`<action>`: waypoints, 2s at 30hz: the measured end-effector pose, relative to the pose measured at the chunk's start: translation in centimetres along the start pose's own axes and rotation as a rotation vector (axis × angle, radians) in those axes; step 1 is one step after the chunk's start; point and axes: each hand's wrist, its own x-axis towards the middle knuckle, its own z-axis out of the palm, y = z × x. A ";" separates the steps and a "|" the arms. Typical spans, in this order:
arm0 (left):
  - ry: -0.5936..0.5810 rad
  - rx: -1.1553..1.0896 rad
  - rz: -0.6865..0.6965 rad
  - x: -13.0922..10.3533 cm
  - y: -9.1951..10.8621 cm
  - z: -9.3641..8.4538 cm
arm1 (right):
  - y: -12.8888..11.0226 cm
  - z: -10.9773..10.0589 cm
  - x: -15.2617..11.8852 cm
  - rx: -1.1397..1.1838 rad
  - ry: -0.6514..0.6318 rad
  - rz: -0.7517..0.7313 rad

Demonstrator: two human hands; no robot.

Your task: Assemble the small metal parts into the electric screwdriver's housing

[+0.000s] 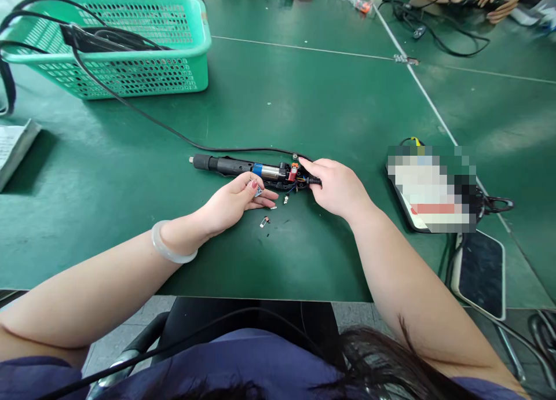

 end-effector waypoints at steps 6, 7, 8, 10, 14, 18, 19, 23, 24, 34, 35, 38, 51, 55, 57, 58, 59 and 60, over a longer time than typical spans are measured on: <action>0.053 0.054 -0.021 0.5 0.0 -0.4 | 0.1 0.1 0.1 0.024 0.006 0.002; 0.056 0.068 -0.008 0.5 -0.1 -0.4 | 0.1 0.2 0.0 0.024 0.005 0.002; 0.053 0.086 0.007 0.5 -0.1 -0.4 | 0.1 0.2 0.0 0.022 0.005 0.003; 0.045 0.123 0.032 0.5 -0.2 -0.4 | 0.0 0.3 -0.3 0.021 0.008 0.009; 0.059 0.127 0.040 0.5 -0.2 -0.4 | -0.6 -0.2 -1.0 0.038 0.067 -0.012; 0.060 0.093 0.037 0.4 -0.2 -0.3 | -1.9 -1.2 -1.6 0.118 0.204 0.061; 0.057 0.086 0.035 0.4 -0.2 -0.3 | -2.3 -1.3 -1.6 0.167 0.204 0.116; 0.050 0.067 0.001 0.3 -0.1 -0.3 | -3.6 -1.0 -1.6 0.448 -0.037 0.304; 0.050 0.069 -0.007 0.3 -0.1 -0.3 | -3.8 -0.7 -1.5 0.508 -0.090 0.323; 0.044 0.204 -0.017 0.2 0.0 -0.3 | -4.7 1.1 -0.9 0.895 -0.174 0.537; 0.037 0.207 -0.022 0.2 0.0 -0.2 | -4.6 1.1 -0.9 0.941 -0.169 0.550; 0.027 0.183 -0.024 0.2 -0.1 -0.3 | -4.3 0.9 -0.7 1.058 -0.143 0.608; 0.080 0.422 0.008 0.4 0.3 -0.1 | -4.4 0.6 -0.3 1.338 -0.162 0.702; 0.084 0.442 0.000 0.6 0.3 0.1 | -4.8 0.5 -0.2 1.350 -0.138 0.703; 0.093 0.446 -0.001 0.8 0.4 0.3 | -5.0 0.5 -0.2 1.345 -0.133 0.699; 0.094 0.446 -0.001 0.8 0.4 0.3 | -5.1 0.6 -0.2 1.340 -0.131 0.693; 0.095 0.449 0.000 0.9 0.5 0.4 | -5.1 0.6 -0.1 1.334 -0.129 0.686; 0.095 0.454 0.002 1.0 0.5 0.5 | -5.2 0.7 -0.1 1.327 -0.127 0.677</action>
